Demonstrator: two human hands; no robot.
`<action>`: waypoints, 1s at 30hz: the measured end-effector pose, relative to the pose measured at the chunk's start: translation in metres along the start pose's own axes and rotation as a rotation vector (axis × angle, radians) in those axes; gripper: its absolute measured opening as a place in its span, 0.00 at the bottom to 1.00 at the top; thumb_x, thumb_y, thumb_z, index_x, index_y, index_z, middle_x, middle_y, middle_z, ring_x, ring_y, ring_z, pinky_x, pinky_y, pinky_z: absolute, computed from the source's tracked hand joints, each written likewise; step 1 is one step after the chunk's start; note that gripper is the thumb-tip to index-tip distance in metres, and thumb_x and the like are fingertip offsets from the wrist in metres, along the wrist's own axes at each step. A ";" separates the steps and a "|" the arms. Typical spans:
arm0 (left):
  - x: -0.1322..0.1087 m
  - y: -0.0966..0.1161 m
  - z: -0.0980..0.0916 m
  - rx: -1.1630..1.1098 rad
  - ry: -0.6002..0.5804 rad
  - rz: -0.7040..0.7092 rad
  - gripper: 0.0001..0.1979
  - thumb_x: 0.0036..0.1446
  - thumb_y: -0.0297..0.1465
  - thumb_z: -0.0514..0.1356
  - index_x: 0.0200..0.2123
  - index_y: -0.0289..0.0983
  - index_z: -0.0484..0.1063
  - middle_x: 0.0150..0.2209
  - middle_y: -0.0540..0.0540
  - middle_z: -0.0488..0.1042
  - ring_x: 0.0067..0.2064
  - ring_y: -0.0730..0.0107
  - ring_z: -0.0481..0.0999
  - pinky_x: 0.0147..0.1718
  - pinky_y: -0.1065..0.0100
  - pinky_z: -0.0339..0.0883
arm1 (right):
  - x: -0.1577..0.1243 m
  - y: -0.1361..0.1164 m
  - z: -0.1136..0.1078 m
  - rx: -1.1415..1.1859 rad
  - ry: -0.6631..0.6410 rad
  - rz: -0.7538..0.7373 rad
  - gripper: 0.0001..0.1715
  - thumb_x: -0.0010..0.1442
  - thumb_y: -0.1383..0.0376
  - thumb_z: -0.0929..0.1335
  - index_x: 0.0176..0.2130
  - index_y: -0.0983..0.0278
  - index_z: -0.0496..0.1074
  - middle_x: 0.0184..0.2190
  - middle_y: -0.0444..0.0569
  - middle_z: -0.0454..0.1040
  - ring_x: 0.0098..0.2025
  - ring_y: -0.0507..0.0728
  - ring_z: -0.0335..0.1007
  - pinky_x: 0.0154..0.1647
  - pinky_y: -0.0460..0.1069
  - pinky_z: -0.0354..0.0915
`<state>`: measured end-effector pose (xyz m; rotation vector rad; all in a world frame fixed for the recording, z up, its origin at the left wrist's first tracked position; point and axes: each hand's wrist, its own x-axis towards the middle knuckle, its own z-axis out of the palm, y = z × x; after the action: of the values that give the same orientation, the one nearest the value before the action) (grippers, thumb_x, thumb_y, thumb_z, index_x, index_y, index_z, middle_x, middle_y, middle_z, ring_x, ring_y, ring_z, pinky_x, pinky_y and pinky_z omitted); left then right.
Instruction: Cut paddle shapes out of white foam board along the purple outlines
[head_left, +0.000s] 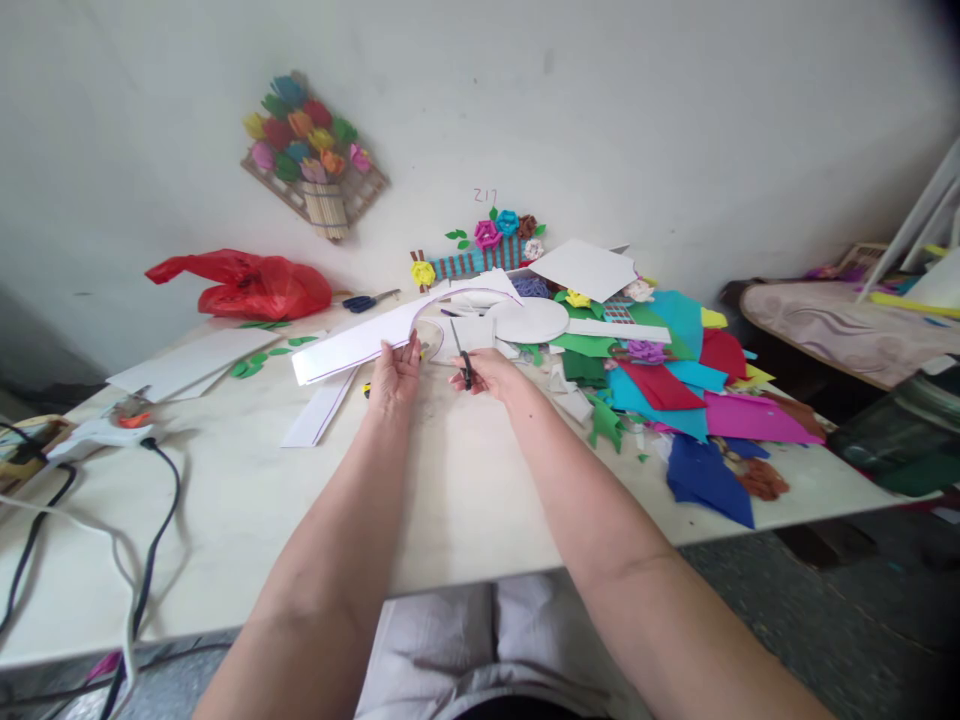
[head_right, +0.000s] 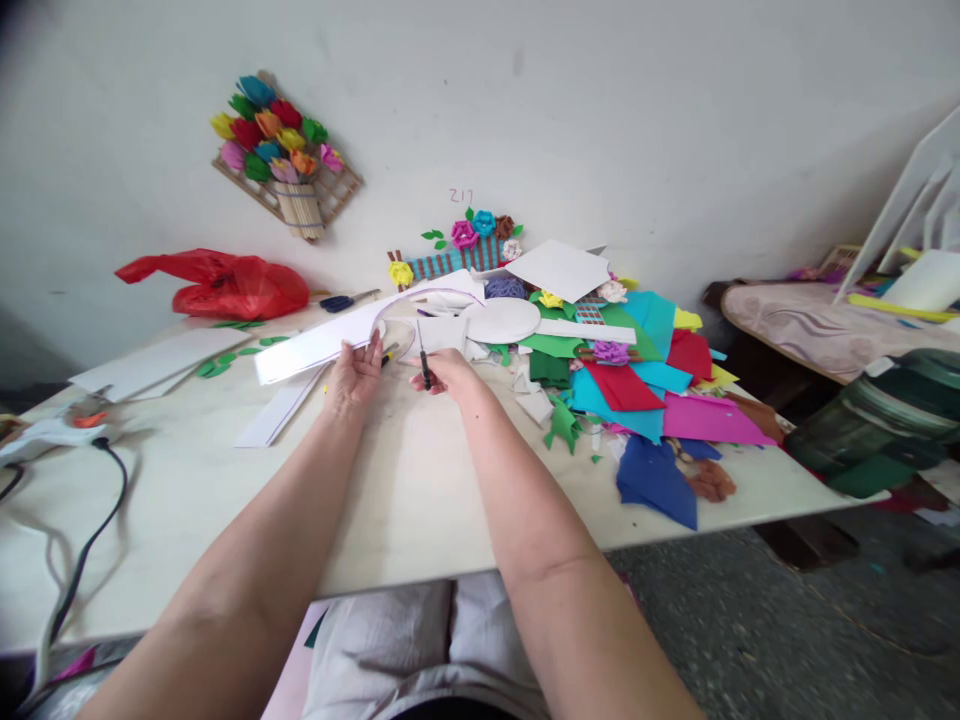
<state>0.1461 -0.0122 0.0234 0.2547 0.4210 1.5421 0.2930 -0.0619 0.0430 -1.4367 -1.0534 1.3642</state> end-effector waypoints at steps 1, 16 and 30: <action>0.000 0.000 0.000 0.011 0.012 0.007 0.12 0.66 0.32 0.48 0.45 0.36 0.69 0.40 0.42 0.79 0.43 0.71 0.79 0.44 0.69 0.72 | -0.001 0.001 -0.002 -0.022 -0.060 -0.023 0.17 0.54 0.58 0.72 0.33 0.68 0.68 0.19 0.48 0.75 0.15 0.49 0.67 0.11 0.39 0.55; -0.008 -0.028 0.002 0.138 0.033 -0.008 0.11 0.63 0.26 0.53 0.27 0.36 0.67 0.25 0.49 0.75 0.33 0.74 0.78 0.42 0.73 0.71 | -0.002 0.005 0.009 -0.085 -0.137 -0.147 0.31 0.49 0.42 0.70 0.36 0.66 0.69 0.17 0.41 0.66 0.17 0.49 0.64 0.14 0.41 0.60; -0.009 -0.028 0.003 0.246 0.056 -0.023 0.06 0.63 0.25 0.53 0.34 0.33 0.69 0.22 0.49 0.72 0.28 0.71 0.77 0.34 0.71 0.72 | 0.002 0.009 0.020 -0.107 0.036 -0.229 0.25 0.47 0.48 0.73 0.25 0.67 0.69 0.10 0.38 0.60 0.11 0.46 0.56 0.10 0.41 0.42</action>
<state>0.1734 -0.0210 0.0155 0.3961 0.6573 1.4778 0.2733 -0.0617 0.0336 -1.3651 -1.2423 1.1288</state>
